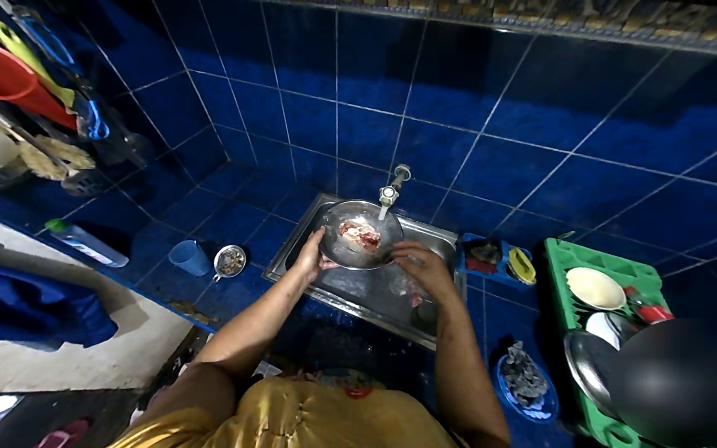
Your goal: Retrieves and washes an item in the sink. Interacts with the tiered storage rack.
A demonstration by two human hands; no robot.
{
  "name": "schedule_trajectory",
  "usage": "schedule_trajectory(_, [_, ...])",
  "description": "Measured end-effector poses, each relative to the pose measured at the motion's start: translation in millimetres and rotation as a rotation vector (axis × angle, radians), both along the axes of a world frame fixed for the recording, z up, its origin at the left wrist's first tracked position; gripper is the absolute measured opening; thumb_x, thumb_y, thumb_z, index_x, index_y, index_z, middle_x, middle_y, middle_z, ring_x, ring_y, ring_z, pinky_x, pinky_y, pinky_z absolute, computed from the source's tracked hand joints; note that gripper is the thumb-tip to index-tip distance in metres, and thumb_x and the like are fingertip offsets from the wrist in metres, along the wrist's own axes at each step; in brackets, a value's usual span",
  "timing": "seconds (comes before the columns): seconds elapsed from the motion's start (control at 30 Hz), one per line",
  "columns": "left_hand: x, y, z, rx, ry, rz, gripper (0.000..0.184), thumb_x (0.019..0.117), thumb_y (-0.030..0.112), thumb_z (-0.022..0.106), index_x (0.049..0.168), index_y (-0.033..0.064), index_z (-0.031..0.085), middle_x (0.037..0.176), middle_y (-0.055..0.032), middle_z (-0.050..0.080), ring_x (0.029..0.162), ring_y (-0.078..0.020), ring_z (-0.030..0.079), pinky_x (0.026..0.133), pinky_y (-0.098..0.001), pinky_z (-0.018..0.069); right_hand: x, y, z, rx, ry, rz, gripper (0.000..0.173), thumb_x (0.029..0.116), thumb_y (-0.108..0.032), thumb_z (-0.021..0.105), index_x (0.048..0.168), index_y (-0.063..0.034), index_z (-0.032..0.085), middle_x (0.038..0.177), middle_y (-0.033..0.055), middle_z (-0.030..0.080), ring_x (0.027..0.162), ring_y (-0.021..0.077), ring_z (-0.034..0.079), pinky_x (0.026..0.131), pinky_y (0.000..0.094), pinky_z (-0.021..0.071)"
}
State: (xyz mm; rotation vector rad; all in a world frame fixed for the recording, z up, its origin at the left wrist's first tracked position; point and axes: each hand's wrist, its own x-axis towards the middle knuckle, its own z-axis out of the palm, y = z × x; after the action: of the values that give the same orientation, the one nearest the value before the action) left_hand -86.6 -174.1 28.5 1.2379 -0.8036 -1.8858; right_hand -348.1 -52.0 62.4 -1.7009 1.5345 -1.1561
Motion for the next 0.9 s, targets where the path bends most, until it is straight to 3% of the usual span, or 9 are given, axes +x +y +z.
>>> schedule_trajectory(0.13, [-0.4, 3.2, -1.8, -0.015, -0.018, -0.01, 0.057, 0.1091, 0.052, 0.034, 0.155, 0.0182, 0.036, 0.115, -0.0216, 0.069, 0.089, -0.0351, 0.072, 0.071, -0.0482, 0.061, -11.1, -34.5, 48.1, -0.043, 0.323, -0.167, 0.027, 0.0983, -0.012, 0.067, 0.125, -0.0077, 0.073, 0.135, 0.0151, 0.065, 0.127, 0.0292, 0.061, 0.108, 0.0501, 0.05])
schedule_trajectory(0.23, [-3.1, 4.6, -5.7, -0.018, -0.014, -0.01, 0.056, 0.1092, 0.052, 0.034, 0.153, 0.0173, 0.038, 0.114, -0.0211, 0.069, 0.088, -0.0347, 0.072, 0.07, -0.0483, 0.0607, -12.7, -81.8, 77.6, -0.022, 0.61, -0.129, 0.053, 0.0957, -0.007, 0.066, 0.145, -0.0257, 0.061, 0.153, 0.0133, 0.051, 0.119, 0.0408, 0.064, 0.094, 0.0636, 0.0547])
schedule_trajectory(0.27, [-3.8, 4.9, -7.4, -0.014, -0.01, -0.009, 0.055, 0.1091, 0.051, 0.035, 0.152, 0.017, 0.04, 0.113, -0.021, 0.069, 0.087, -0.0345, 0.071, 0.069, -0.0482, 0.0606, -11.0, -97.5, 83.3, 0.0, 0.692, -0.085, 0.059, 0.0939, -0.004, 0.065, 0.146, -0.0306, 0.059, 0.157, 0.013, 0.048, 0.116, 0.0434, 0.065, 0.091, 0.066, 0.0548])
schedule_trajectory(0.33, [-4.2, 6.1, -10.6, -0.015, -0.003, -0.016, 0.054, 0.1092, 0.051, 0.034, 0.151, 0.017, 0.041, 0.114, -0.0208, 0.069, 0.087, -0.0349, 0.072, 0.069, -0.0487, 0.0607, -6.6, -123.2, 89.8, 0.053, 0.848, 0.023, 0.06, 0.0932, -0.002, 0.066, 0.144, -0.0328, 0.061, 0.154, 0.0146, 0.051, 0.12, 0.0445, 0.064, 0.094, 0.0674, 0.0524])
schedule_trajectory(0.43, [-4.2, 7.2, -12.0, -0.007, 0.008, -0.019, 0.054, 0.1093, 0.05, 0.034, 0.151, 0.0169, 0.041, 0.115, -0.0204, 0.069, 0.088, -0.0349, 0.072, 0.069, -0.0482, 0.0612, -1.7, -146.2, 92.8, 0.122, 1.012, 0.114, 0.049, 0.0922, -0.005, 0.069, 0.136, -0.0258, 0.068, 0.135, 0.0167, 0.065, 0.119, 0.0435, 0.064, 0.095, 0.0678, 0.0508])
schedule_trajectory(0.6, [-4.1, 9.8, -14.6, 0.005, 0.016, -0.033, 0.053, 0.1094, 0.05, 0.034, 0.142, 0.0123, 0.05, 0.109, -0.0197, 0.07, 0.084, -0.0321, 0.072, 0.067, -0.0445, 0.0607, 13.6, -151.5, 104.1, 0.26, 1.065, 0.013, 0.033, 0.0915, -0.025, 0.074, 0.121, -0.0114, 0.072, 0.117, 0.0209, 0.071, 0.111, 0.0443, 0.067, 0.09, 0.0687, 0.0518])
schedule_trajectory(0.7, [-2.5, 9.6, -22.5, 0.018, 0.027, -0.029, 0.053, 0.1094, 0.05, 0.034, 0.144, 0.0127, 0.048, 0.11, -0.0199, 0.07, 0.085, -0.032, 0.072, 0.068, -0.0445, 0.0608, 27.9, -148.3, 111.2, 0.359, 1.018, -0.113, 0.04, 0.0942, -0.037, 0.069, 0.106, 0.0005, 0.071, 0.112, 0.0252, 0.07, 0.109, 0.0449, 0.067, 0.086, 0.0673, 0.0523])
schedule_trajectory(0.77, [-1.0, 9.4, -29.8, 0.014, 0.023, -0.02, 0.052, 0.1093, 0.05, 0.035, 0.145, 0.014, 0.047, 0.109, -0.019, 0.071, 0.083, -0.0311, 0.072, 0.065, -0.043, 0.0601, 35.1, -150.9, 110.5, 0.396, 0.96, -0.216, 0.046, 0.0948, -0.044, 0.066, 0.098, 0.0016, 0.072, 0.11, 0.0243, 0.071, 0.107, 0.043, 0.068, 0.084, 0.0656, 0.053])
schedule_trajectory(0.9, [5.3, 7.8, -46.1, 0.02, 0.046, 0.009, 0.052, 0.1104, 0.048, 0.033, 0.151, 0.0166, 0.041, 0.115, -0.0187, 0.069, 0.09, -0.0321, 0.071, 0.07, -0.0459, 0.0601, 45.1, -154.8, 113.0, 0.469, 0.837, -0.306, 0.047, 0.0945, -0.044, 0.068, 0.105, 0.0018, 0.072, 0.117, 0.0244, 0.07, 0.112, 0.0422, 0.067, 0.089, 0.0658, 0.052])
